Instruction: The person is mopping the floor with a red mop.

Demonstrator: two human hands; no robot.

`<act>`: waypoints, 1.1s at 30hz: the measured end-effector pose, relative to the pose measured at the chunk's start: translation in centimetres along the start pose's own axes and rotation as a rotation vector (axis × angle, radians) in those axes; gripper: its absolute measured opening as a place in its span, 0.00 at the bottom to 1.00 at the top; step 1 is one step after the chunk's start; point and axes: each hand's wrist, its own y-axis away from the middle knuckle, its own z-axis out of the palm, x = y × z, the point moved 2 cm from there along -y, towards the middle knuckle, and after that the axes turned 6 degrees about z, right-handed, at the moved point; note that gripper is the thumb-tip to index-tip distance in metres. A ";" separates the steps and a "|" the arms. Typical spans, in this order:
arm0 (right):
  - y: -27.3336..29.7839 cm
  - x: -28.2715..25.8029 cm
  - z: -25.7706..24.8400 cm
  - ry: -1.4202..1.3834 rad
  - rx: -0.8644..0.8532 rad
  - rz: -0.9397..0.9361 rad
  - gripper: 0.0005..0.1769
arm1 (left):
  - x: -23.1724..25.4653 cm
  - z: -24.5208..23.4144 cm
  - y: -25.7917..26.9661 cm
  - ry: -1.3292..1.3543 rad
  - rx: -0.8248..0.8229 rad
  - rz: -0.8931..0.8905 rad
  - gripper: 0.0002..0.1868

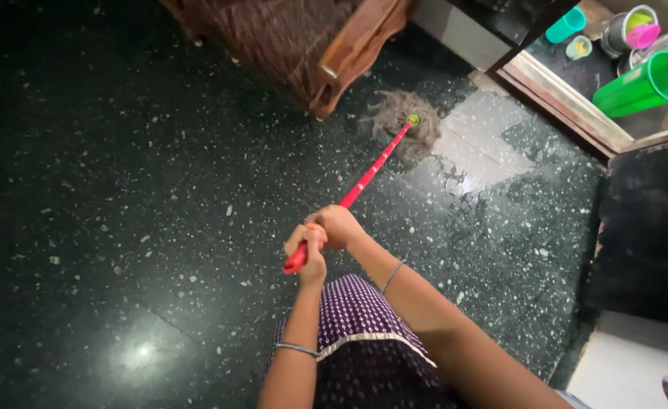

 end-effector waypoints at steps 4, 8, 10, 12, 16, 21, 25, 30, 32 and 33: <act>0.0 -9.5 -0.5 -0.026 0.089 0.010 0.16 | 4.9 -5.5 -0.6 -0.035 0.034 0.003 0.06; -0.5 -19.6 -1.5 -0.051 0.078 0.076 0.27 | 13.6 -10.0 -3.6 0.185 0.044 -0.007 0.11; -0.1 -21.6 -2.1 -0.047 0.093 0.056 0.27 | 16.4 -9.3 -4.5 0.280 -0.006 -0.013 0.21; 0.0 -21.8 -2.8 -0.147 0.124 0.049 0.21 | 16.2 -8.3 -4.9 0.253 0.115 0.070 0.22; 1.1 -16.9 -4.7 -0.141 0.218 0.031 0.12 | 11.5 -3.3 -4.9 0.297 0.089 0.168 0.17; 4.8 -6.0 -5.4 -0.084 0.402 0.183 0.13 | 2.4 3.1 -0.6 0.222 -0.042 0.051 0.15; 9.5 4.9 0.6 0.058 0.238 0.269 0.17 | -2.9 5.3 6.5 0.076 -0.147 -0.112 0.14; 8.9 1.1 1.5 0.083 0.148 0.292 0.24 | -2.5 1.4 6.5 0.166 -0.065 -0.184 0.10; 6.8 -4.2 2.2 0.027 0.165 0.278 0.23 | -1.0 -3.9 4.5 0.142 0.012 -0.266 0.08; 5.6 -6.5 2.2 -0.021 0.195 0.273 0.22 | -0.5 -6.1 3.1 0.132 0.076 -0.348 0.06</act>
